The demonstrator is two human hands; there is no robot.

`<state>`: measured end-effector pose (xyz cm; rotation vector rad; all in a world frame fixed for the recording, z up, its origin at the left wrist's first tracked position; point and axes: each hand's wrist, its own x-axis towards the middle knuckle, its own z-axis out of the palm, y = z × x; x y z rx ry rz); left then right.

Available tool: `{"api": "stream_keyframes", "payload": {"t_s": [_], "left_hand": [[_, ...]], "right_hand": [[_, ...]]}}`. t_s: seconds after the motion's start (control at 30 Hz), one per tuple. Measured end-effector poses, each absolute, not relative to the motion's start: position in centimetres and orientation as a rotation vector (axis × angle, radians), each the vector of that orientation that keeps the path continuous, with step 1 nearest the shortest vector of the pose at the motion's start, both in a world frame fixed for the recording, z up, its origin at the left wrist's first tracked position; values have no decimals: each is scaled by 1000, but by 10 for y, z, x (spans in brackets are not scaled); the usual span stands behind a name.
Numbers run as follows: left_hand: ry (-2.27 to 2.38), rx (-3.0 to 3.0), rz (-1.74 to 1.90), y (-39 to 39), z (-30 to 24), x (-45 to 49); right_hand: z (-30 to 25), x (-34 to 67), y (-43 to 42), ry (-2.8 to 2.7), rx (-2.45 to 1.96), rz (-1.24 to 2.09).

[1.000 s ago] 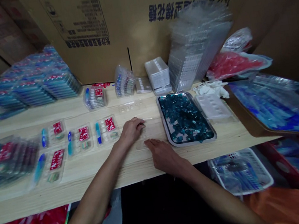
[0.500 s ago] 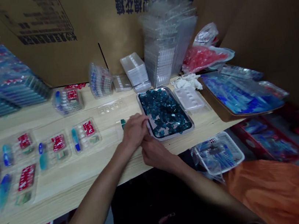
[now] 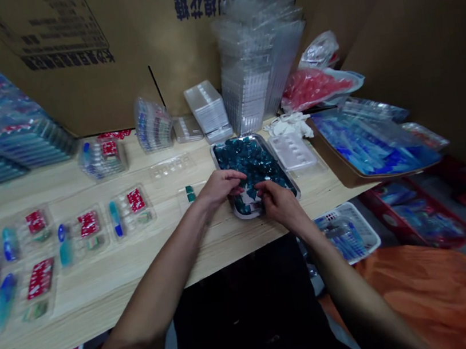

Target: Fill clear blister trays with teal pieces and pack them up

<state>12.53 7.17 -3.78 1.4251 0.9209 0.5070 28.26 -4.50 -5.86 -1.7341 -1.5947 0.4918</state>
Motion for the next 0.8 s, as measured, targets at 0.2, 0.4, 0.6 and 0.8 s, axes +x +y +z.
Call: {"api": "stream_keyframes", "payload": {"t_s": [0.2,0.4,0.6,0.8], "left_hand": [[783,982,787,54,-40,119],[772,940,901,38,-41,105],[861,1059,985,20,-32,99],[984,1155,1017,16,-38,91]], "right_hand": [[-67,261,-16,-1370,-1566,724],[-61,251,-11,-1348,-1525,762],[-55,244,-13,-1431,-1497,795],[-52,233,-14,-1498,-1507,843]]}}
